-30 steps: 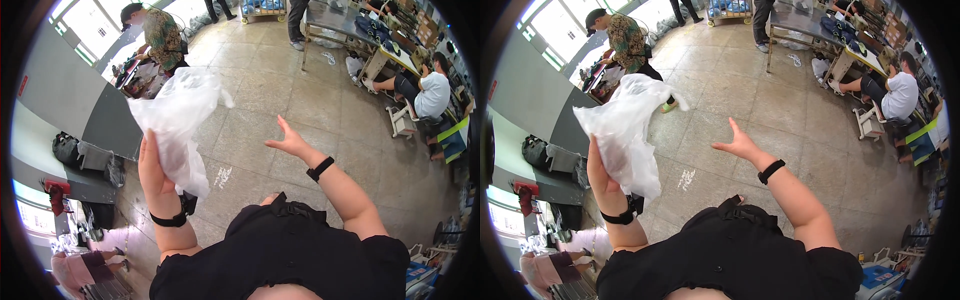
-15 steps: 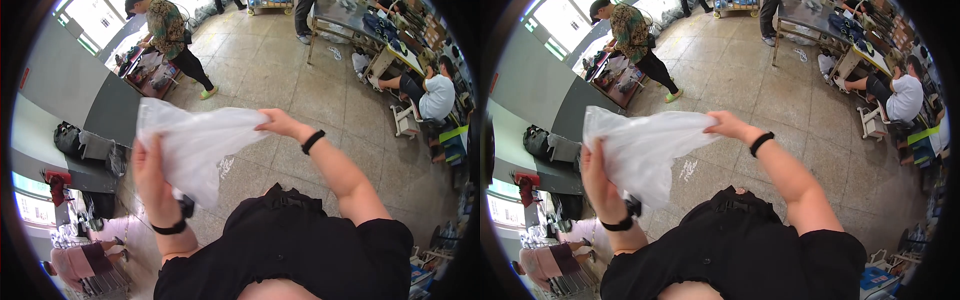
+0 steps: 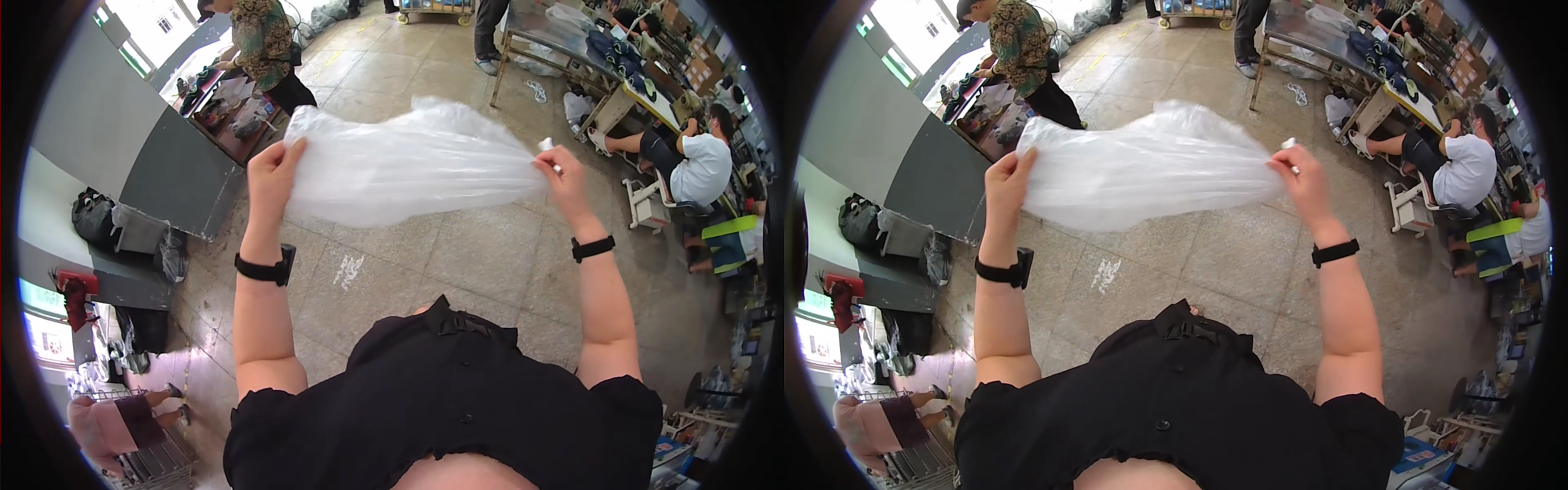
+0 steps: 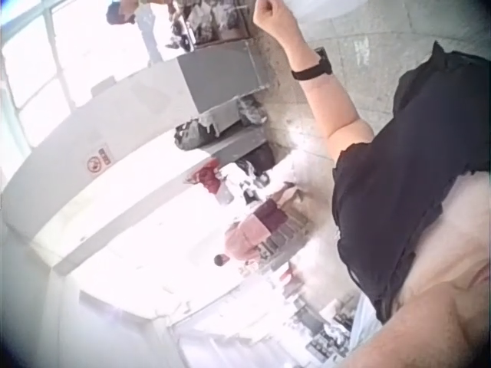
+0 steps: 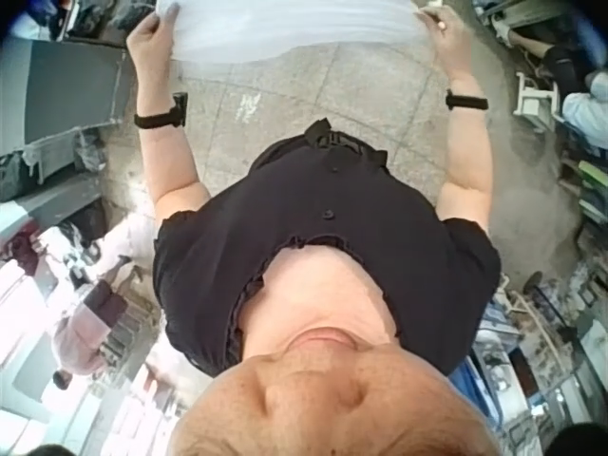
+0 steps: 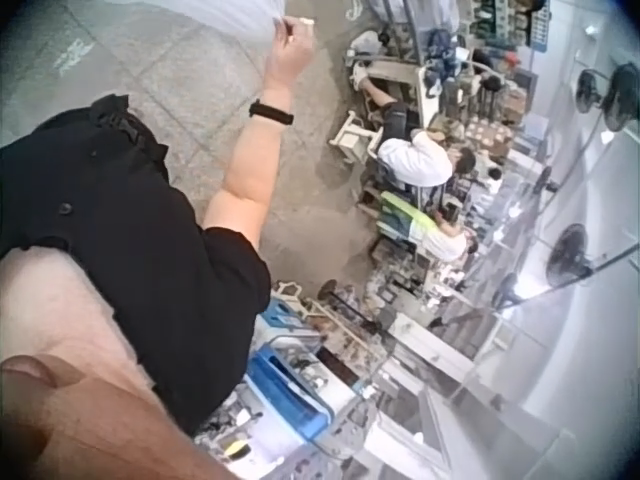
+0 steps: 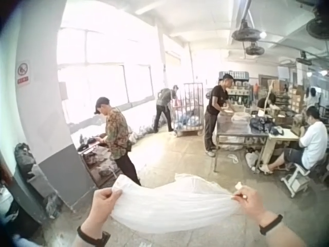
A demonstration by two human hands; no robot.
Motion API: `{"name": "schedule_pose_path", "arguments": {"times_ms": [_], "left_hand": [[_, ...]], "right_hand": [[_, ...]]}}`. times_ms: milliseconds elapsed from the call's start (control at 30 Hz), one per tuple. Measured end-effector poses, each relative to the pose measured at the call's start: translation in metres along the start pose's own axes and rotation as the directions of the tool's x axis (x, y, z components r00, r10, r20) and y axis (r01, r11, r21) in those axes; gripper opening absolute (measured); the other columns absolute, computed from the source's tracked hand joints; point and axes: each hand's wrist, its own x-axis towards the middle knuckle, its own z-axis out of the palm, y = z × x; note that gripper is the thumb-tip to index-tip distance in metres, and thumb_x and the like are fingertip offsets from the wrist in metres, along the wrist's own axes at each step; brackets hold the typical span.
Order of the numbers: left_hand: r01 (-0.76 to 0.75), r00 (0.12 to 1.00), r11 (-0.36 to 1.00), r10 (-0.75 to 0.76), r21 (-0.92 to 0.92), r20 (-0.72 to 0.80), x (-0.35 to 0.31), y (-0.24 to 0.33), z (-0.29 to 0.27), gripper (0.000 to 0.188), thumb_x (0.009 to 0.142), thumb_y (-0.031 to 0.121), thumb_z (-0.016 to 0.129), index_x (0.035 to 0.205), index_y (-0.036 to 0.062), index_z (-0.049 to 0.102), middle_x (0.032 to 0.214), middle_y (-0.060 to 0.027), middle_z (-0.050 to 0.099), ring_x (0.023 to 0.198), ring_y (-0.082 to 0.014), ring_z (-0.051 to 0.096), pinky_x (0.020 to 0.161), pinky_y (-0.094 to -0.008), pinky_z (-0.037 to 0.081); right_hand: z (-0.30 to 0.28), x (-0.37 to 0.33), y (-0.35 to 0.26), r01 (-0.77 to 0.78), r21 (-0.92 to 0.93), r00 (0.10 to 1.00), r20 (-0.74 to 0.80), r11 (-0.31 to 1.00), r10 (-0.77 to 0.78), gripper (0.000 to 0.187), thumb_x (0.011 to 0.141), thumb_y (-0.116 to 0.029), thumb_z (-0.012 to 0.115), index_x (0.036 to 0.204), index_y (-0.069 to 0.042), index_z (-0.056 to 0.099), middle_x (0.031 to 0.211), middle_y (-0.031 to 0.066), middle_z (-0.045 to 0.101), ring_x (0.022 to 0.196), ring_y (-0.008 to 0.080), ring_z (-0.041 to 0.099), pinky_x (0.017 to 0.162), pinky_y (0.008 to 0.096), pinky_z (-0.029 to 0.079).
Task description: Taking a plastic bag from a machine, unfolding it, and prepping it for use.
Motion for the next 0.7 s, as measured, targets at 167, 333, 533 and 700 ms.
{"name": "schedule_pose_path", "arguments": {"times_ms": [167,333,533,700], "left_hand": [[-0.437,0.871,0.895,0.396,0.087,0.291,-0.003,0.057,0.073,0.031,0.085,0.014,0.072,0.065,-0.0009,0.054,0.056,0.0076,0.039,0.055,-0.0022,0.035,0.046,-0.0236,0.029],[-0.83,0.518,0.547,0.688,0.105,0.508,-0.067,0.135,0.117,0.041,0.072,0.031,0.078,0.105,0.0125,0.063,0.085,-0.0045,0.066,0.076,-0.0221,0.065,0.063,-0.0328,0.05],[-0.838,0.543,0.438,0.615,0.324,0.572,-0.042,0.148,0.068,0.08,0.05,0.054,0.083,0.114,0.0127,0.057,0.132,-0.007,0.054,0.132,-0.0299,0.042,0.11,-0.0629,0.021],[-0.859,0.512,0.382,0.598,0.342,0.617,-0.016,0.143,0.052,0.049,0.054,0.036,0.085,0.084,0.0084,0.058,0.119,-0.0082,0.061,0.127,-0.0322,0.046,0.106,-0.0563,0.03]], "right_hand": [[-0.031,0.002,-0.063,0.195,-0.426,0.946,-0.158,0.884,-0.285,0.072,0.076,-0.029,0.077,0.136,-0.009,0.043,0.139,0.0121,0.042,0.124,0.0267,0.045,0.101,0.0391,0.04],[-0.011,-0.018,-0.142,0.462,0.132,0.887,-0.068,0.877,-0.457,0.064,0.076,-0.019,0.077,0.132,-0.006,0.05,0.121,0.0118,0.057,0.105,0.0271,0.058,0.087,0.0379,0.048],[-0.043,-0.036,-0.113,0.245,0.259,0.966,0.01,0.934,-0.257,0.029,0.072,0.008,0.067,0.097,-0.007,0.072,0.085,0.0022,0.054,0.078,0.0127,0.055,0.067,0.0265,0.044],[-0.065,-0.041,-0.085,0.125,0.301,0.992,-0.026,0.945,-0.122,0.035,0.072,0.01,0.064,0.102,-0.006,0.071,0.084,-0.0005,0.051,0.078,0.011,0.052,0.068,0.0228,0.041]]}}
